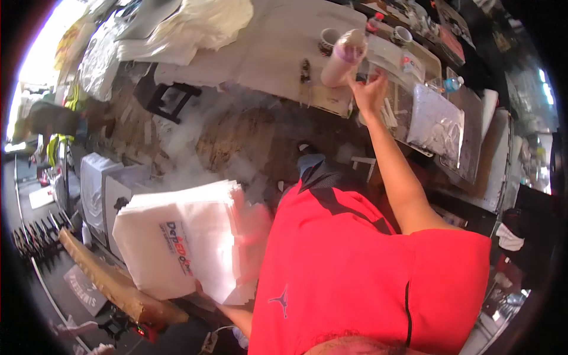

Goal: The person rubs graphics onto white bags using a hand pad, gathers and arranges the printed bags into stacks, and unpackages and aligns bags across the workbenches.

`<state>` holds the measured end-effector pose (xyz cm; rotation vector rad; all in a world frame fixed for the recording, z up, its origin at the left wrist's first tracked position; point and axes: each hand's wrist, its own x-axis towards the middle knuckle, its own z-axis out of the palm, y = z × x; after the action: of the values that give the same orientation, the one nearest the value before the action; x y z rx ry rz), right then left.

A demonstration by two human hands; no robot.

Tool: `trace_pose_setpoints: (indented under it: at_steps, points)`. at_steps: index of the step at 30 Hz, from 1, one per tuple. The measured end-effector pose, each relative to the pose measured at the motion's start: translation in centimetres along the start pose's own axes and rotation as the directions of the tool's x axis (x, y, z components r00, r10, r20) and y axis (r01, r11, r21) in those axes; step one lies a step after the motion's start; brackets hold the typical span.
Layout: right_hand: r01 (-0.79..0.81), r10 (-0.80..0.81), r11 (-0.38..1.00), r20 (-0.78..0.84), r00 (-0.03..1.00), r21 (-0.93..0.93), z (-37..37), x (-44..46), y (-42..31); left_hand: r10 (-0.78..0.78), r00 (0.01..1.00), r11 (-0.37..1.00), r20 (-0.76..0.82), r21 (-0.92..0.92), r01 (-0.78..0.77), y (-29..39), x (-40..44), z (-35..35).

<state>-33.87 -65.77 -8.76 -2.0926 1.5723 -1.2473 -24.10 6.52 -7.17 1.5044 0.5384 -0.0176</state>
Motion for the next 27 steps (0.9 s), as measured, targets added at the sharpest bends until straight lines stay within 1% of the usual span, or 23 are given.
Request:
trace_pose_setpoints:
  at_steps: [2,4,6,7,9,11,13,15,16,17,18,19,20,21,22,24,25,26,27]
  points:
    - [0.110,-0.110,0.994,-0.088,0.990,0.003,1.1,2.1,0.8,0.002,1.000,1.000,-0.004,0.029,-0.001,0.1,-0.2,0.6]
    - [-0.054,0.025,0.958,0.104,0.994,0.280,2.6,3.2,-1.0,0.015,1.000,0.998,-0.011,0.060,-0.014,0.6,-0.1,1.1]
    - [-0.274,0.227,0.903,0.172,0.959,0.332,3.0,3.7,-3.5,0.020,1.000,0.996,-0.001,0.085,-0.020,0.8,-0.1,2.0]
    - [-0.282,0.240,0.901,0.163,0.957,0.331,2.7,4.6,-3.2,0.021,1.000,0.995,0.001,0.093,-0.021,1.0,0.0,2.2]
    - [-0.252,0.200,0.923,0.197,0.960,0.292,3.2,6.1,-2.8,0.025,1.000,0.994,0.005,0.109,-0.026,1.3,0.0,2.7]
    - [-0.162,0.117,0.940,0.163,0.980,0.301,2.9,8.3,1.7,0.026,1.000,0.993,-0.007,0.119,-0.025,1.3,-0.3,2.8]
    - [-0.157,0.090,0.887,0.171,0.981,0.434,0.5,11.3,6.9,0.021,0.999,0.993,-0.037,0.117,-0.016,1.3,-0.6,2.7]
    - [-0.165,0.136,0.852,0.095,0.986,0.497,-3.4,12.8,8.8,0.020,0.998,0.992,-0.053,0.123,-0.013,1.2,-0.8,2.7]
    - [-0.134,0.132,0.946,0.029,0.991,0.297,-4.3,12.9,11.4,0.019,0.998,0.992,-0.059,0.124,-0.012,1.3,-0.8,2.7]
    - [-0.272,0.277,0.956,-0.035,0.960,0.112,-5.5,12.4,12.1,0.017,0.998,0.993,-0.056,0.116,-0.010,1.1,-0.9,2.8]
    - [-0.140,0.140,0.990,-0.061,0.988,0.003,-5.5,11.6,15.4,0.015,0.998,0.994,-0.065,0.113,-0.007,1.1,-0.9,2.7]
    - [-0.001,-0.006,0.994,-0.070,0.998,-0.105,-4.8,10.9,18.9,0.016,0.997,0.994,-0.075,0.107,-0.007,1.0,-0.9,2.6]
    - [-0.069,0.084,0.991,-0.136,0.987,0.111,-4.9,10.5,20.7,0.013,0.997,0.995,-0.083,0.103,-0.004,1.1,-1.0,2.4]
    - [-0.130,0.194,0.938,-0.175,0.965,0.322,-5.8,9.5,19.9,0.010,0.996,0.994,-0.084,0.105,-0.001,1.2,-1.1,2.4]
    - [-0.243,0.269,0.953,-0.139,0.953,0.182,-7.4,9.1,19.5,0.014,0.996,0.994,-0.091,0.108,-0.004,1.2,-1.3,2.1]
    - [-0.248,0.247,0.969,-0.164,0.955,0.015,-7.7,8.4,19.3,0.017,0.996,0.992,-0.087,0.123,-0.006,1.4,-1.4,1.9]
    - [-0.251,0.250,0.968,-0.164,0.954,0.015,-7.6,7.9,20.5,0.016,0.997,0.993,-0.081,0.122,-0.006,1.5,-1.4,2.2]
    - [-0.293,0.300,0.942,-0.021,0.954,0.163,-7.3,7.5,22.3,0.016,0.997,0.993,-0.080,0.118,-0.006,1.3,-1.4,2.2]
    - [-0.343,0.316,0.890,0.134,0.939,0.301,-6.6,7.1,23.8,0.015,0.996,0.994,-0.083,0.111,-0.006,1.2,-1.5,2.2]
